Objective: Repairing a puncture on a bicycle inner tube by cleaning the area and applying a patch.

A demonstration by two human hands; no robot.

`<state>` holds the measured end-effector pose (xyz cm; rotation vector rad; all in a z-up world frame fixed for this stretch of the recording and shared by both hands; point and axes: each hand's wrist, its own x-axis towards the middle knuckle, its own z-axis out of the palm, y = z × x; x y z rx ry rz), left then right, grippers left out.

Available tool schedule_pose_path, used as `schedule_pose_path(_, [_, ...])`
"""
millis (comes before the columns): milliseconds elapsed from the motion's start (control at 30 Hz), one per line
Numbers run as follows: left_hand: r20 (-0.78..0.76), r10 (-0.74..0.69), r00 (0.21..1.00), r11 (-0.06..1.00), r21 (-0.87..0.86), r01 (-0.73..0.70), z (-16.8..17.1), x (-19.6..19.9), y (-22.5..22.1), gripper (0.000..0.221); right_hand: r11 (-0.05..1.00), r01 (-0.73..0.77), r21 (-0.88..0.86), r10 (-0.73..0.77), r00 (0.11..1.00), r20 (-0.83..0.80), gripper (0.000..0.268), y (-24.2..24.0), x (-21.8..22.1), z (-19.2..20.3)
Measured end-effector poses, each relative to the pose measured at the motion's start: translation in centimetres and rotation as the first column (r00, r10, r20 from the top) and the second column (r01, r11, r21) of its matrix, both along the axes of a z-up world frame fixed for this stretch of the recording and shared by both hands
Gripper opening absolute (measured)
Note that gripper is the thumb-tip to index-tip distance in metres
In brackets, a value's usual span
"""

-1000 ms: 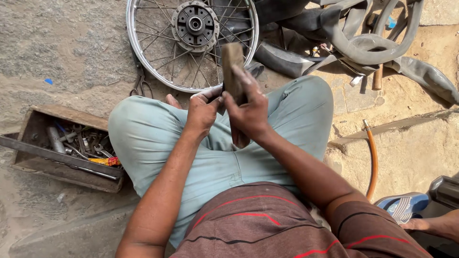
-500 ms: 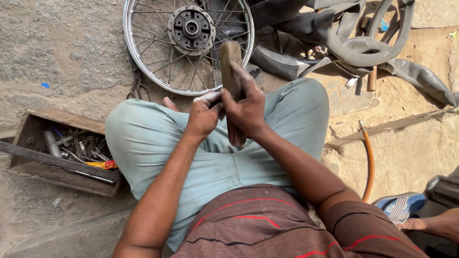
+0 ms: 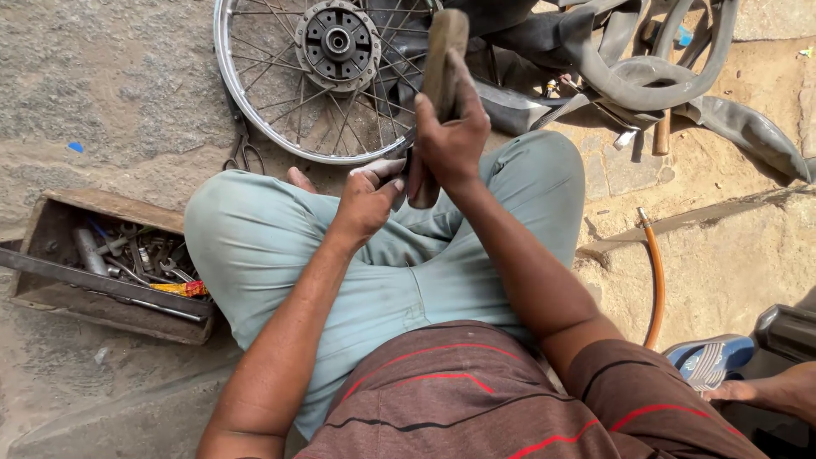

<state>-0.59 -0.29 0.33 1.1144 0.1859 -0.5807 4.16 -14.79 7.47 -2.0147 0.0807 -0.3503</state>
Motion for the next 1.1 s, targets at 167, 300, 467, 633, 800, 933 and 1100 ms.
schedule_pose_path(167, [-0.04, 0.121, 0.992, 0.982, -0.139, -0.125, -0.5, 1.4, 1.2, 0.031, 0.983, 0.127, 0.132, -0.15, 0.971, 0.184, 0.059, -0.4, -0.4, 0.5])
schedule_pose_path(300, [0.028, 0.014, 1.0, 0.999, -0.05, -0.013, -0.1, 0.7, 0.7, 0.031, 0.985, -0.157, -0.064, 0.154, 0.987, -0.053, 0.063, 0.8, -3.1, 1.5])
schedule_pose_path(467, [0.087, -0.052, 0.995, 0.993, 0.107, 0.043, -0.3, 0.7, 0.9, 0.039, 0.999, 0.007, 0.038, -0.012, 0.992, 0.129, 0.06, -0.5, 2.2, -0.2])
schedule_pose_path(633, [-0.04, 0.067, 0.997, 0.98, -0.184, -0.074, 0.6, 1.3, 1.0, 0.039, 0.998, -0.036, 0.059, 0.03, 0.995, 0.096, 0.063, -0.1, -3.5, 0.3])
schedule_pose_path(800, [0.031, -0.065, 0.997, 0.997, 0.045, 0.063, -0.1, -0.1, 0.5, 0.037, 0.991, -0.101, -0.088, 0.106, 0.993, 0.055, 0.064, -0.6, -0.4, -1.3])
schedule_pose_path(933, [-0.004, 0.024, 1.0, 0.972, -0.234, -0.025, -0.4, 1.0, 1.4, 0.04, 0.95, 0.171, 0.261, -0.227, 0.952, 0.204, 0.064, -1.3, 2.6, 0.2])
schedule_pose_path(1100, [0.027, 0.008, 1.0, 0.984, -0.176, -0.003, 0.0, 0.9, 1.1, 0.038, 0.992, -0.086, -0.092, 0.088, 0.996, 0.025, 0.065, 0.2, -3.0, 0.4])
